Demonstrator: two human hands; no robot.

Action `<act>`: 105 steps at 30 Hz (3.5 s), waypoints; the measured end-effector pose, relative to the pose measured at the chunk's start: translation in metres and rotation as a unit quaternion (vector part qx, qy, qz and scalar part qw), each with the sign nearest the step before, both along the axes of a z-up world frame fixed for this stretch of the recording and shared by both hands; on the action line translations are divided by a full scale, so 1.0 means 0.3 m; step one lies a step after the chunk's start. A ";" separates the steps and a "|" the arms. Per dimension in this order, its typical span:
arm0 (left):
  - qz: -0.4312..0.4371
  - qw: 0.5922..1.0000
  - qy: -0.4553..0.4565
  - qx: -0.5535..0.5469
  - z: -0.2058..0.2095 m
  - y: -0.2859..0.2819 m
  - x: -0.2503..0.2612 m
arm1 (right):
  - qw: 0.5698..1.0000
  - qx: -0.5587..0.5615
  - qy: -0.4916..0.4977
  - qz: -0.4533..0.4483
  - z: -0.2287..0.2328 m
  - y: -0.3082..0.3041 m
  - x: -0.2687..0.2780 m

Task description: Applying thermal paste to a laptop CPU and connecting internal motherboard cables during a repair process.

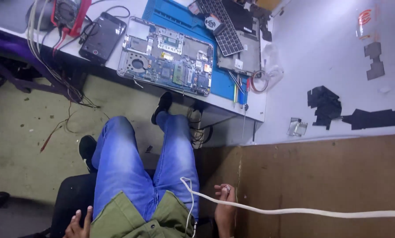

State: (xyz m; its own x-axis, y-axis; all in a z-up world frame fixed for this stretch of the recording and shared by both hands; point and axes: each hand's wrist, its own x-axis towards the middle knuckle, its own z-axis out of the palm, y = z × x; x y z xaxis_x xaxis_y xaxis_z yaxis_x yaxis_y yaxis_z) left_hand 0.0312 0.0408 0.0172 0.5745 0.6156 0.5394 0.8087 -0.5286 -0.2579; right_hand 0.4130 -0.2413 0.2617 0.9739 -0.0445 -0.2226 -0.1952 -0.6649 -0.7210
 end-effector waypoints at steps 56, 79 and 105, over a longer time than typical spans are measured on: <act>-0.062 0.440 -0.514 -0.733 1.160 0.934 1.530 | 0.805 -0.024 -0.226 0.548 0.393 1.306 0.882; -0.251 0.601 -0.407 -0.641 1.019 1.006 1.687 | 0.825 -0.018 -0.339 0.452 0.374 1.310 0.809; -0.296 0.641 -0.388 -0.593 1.045 0.991 1.663 | 0.867 -0.025 -0.313 0.388 0.407 1.309 0.692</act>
